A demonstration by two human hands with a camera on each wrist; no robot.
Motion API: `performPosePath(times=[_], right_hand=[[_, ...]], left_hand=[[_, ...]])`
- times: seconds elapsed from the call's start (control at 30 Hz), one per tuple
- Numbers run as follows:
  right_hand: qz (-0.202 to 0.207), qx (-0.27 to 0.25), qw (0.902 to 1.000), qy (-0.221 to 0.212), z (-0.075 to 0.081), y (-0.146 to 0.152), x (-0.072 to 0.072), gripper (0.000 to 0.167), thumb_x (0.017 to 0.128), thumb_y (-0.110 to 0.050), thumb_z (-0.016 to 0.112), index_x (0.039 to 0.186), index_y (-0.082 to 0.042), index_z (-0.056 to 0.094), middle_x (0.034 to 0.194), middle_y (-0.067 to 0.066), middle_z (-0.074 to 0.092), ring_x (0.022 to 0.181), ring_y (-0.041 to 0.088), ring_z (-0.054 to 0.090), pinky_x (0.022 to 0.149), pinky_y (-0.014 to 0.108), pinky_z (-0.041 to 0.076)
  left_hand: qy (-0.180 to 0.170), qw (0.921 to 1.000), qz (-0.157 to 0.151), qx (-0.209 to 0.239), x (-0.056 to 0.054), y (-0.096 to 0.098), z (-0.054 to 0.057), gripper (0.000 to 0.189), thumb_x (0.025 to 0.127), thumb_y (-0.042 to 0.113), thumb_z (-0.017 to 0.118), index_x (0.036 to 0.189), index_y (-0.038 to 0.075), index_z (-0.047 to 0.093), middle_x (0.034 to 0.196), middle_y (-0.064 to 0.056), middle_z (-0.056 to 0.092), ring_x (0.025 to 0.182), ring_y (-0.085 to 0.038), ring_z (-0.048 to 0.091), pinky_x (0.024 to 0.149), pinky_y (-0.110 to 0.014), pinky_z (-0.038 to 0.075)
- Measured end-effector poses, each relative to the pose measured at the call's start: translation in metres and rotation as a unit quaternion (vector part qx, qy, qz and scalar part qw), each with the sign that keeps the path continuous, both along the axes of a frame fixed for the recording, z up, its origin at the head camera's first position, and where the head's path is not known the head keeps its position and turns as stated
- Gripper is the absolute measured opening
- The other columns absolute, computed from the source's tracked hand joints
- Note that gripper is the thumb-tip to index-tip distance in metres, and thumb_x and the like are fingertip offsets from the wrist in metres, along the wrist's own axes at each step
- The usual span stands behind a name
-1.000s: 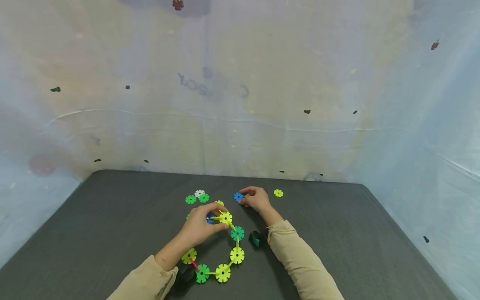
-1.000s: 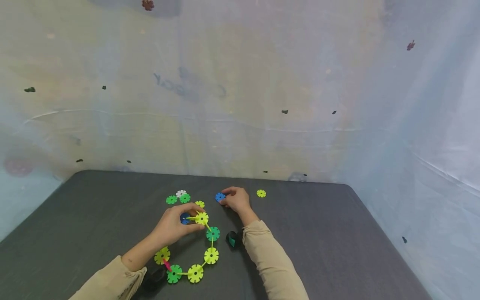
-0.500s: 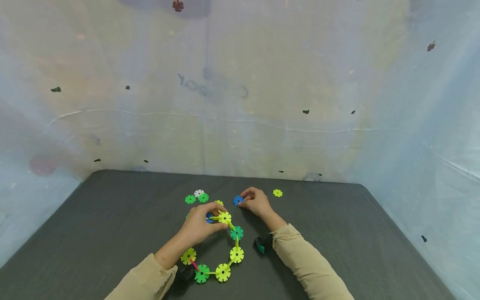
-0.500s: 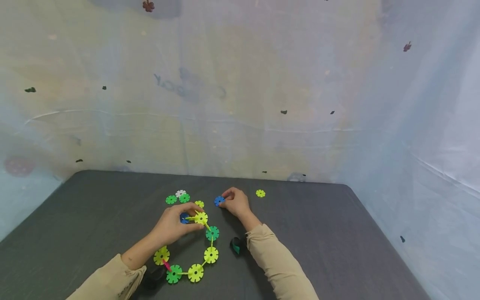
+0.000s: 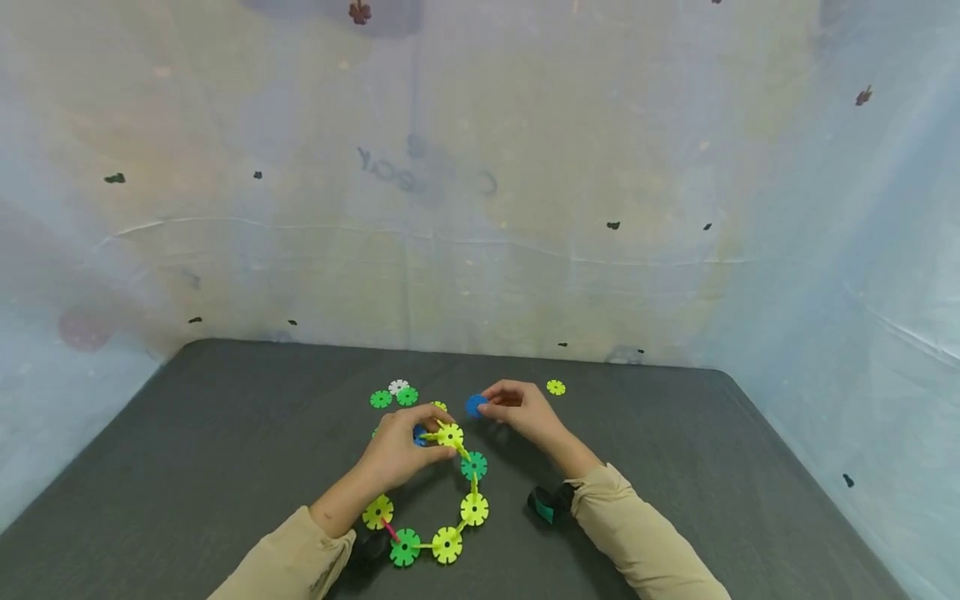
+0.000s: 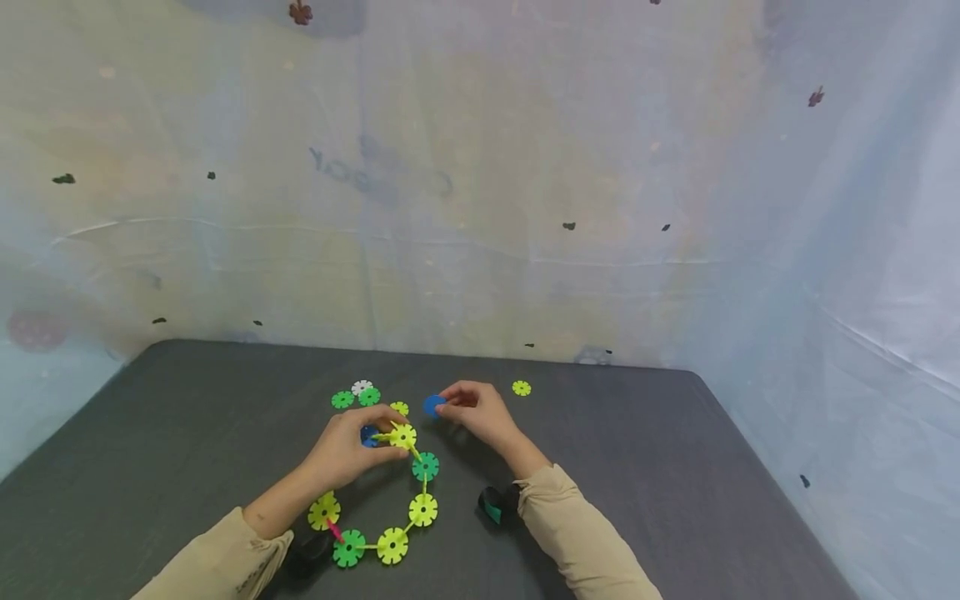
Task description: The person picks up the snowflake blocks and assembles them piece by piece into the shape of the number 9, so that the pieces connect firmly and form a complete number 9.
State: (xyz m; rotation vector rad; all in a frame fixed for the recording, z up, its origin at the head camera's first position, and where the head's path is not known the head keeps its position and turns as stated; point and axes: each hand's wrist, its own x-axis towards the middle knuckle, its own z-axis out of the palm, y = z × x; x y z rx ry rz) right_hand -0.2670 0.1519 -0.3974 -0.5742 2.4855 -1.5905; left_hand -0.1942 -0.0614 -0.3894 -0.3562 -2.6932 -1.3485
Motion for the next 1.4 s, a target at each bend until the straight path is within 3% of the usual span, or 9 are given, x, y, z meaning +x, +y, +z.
performPosePath(times=[0.37, 0.77, 0.97, 1.13, 1.4], right_hand=[[0.085, -0.021, 0.9959, 0.024, 0.007, 0.014, 0.014, 0.017, 0.091, -0.012, 0.065, 0.104, 0.000, 0.067, 0.093, 0.019, 0.068, 0.087, 0.045, 0.062, 0.077, 0.053, 0.053], [0.150, -0.055, 0.9832, 0.089, 0.000, 0.021, 0.023, 0.010, 0.091, -0.005, 0.063, 0.097, 0.002, 0.067, 0.089, 0.021, 0.067, 0.080, 0.047, 0.062, 0.070, 0.043, 0.056], [0.153, -0.069, 0.9800, 0.108, -0.004, 0.021, 0.030, 0.009, 0.092, -0.003, 0.062, 0.098, 0.003, 0.066, 0.088, 0.021, 0.066, 0.075, 0.043, 0.063, 0.067, 0.037, 0.057], [0.143, -0.067, 0.9819, 0.104, -0.003, 0.021, 0.034, 0.010, 0.092, -0.005, 0.062, 0.098, 0.003, 0.066, 0.089, 0.021, 0.066, 0.074, 0.041, 0.063, 0.066, 0.039, 0.057], [0.152, -0.088, 0.9765, 0.126, -0.005, 0.017, 0.036, 0.008, 0.091, -0.001, 0.063, 0.095, 0.004, 0.067, 0.089, 0.023, 0.067, 0.074, 0.013, 0.068, 0.065, 0.042, 0.058]], left_hand=[[0.003, 0.9999, 0.005, 0.010, 0.000, 0.003, 0.001, 0.027, 0.074, 0.019, 0.083, 0.097, 0.025, 0.070, 0.094, 0.004, 0.068, 0.094, -0.019, 0.065, 0.077, -0.041, 0.053], [0.006, 0.9998, -0.004, 0.018, 0.001, 0.004, 0.001, 0.026, 0.075, 0.018, 0.083, 0.096, 0.026, 0.070, 0.093, 0.005, 0.068, 0.095, -0.019, 0.065, 0.078, -0.040, 0.053], [0.002, 0.9998, -0.011, 0.017, 0.002, 0.006, 0.001, 0.027, 0.075, 0.020, 0.082, 0.098, 0.025, 0.069, 0.098, 0.005, 0.069, 0.096, -0.018, 0.064, 0.079, -0.039, 0.053], [0.003, 0.9997, -0.015, 0.019, 0.002, 0.007, 0.001, 0.027, 0.075, 0.020, 0.082, 0.098, 0.024, 0.070, 0.096, 0.006, 0.068, 0.095, -0.017, 0.064, 0.078, -0.039, 0.053], [0.012, 0.9992, -0.019, 0.035, 0.003, 0.007, -0.002, 0.027, 0.075, 0.020, 0.082, 0.099, 0.022, 0.070, 0.094, 0.008, 0.068, 0.094, -0.016, 0.064, 0.078, -0.038, 0.053]])
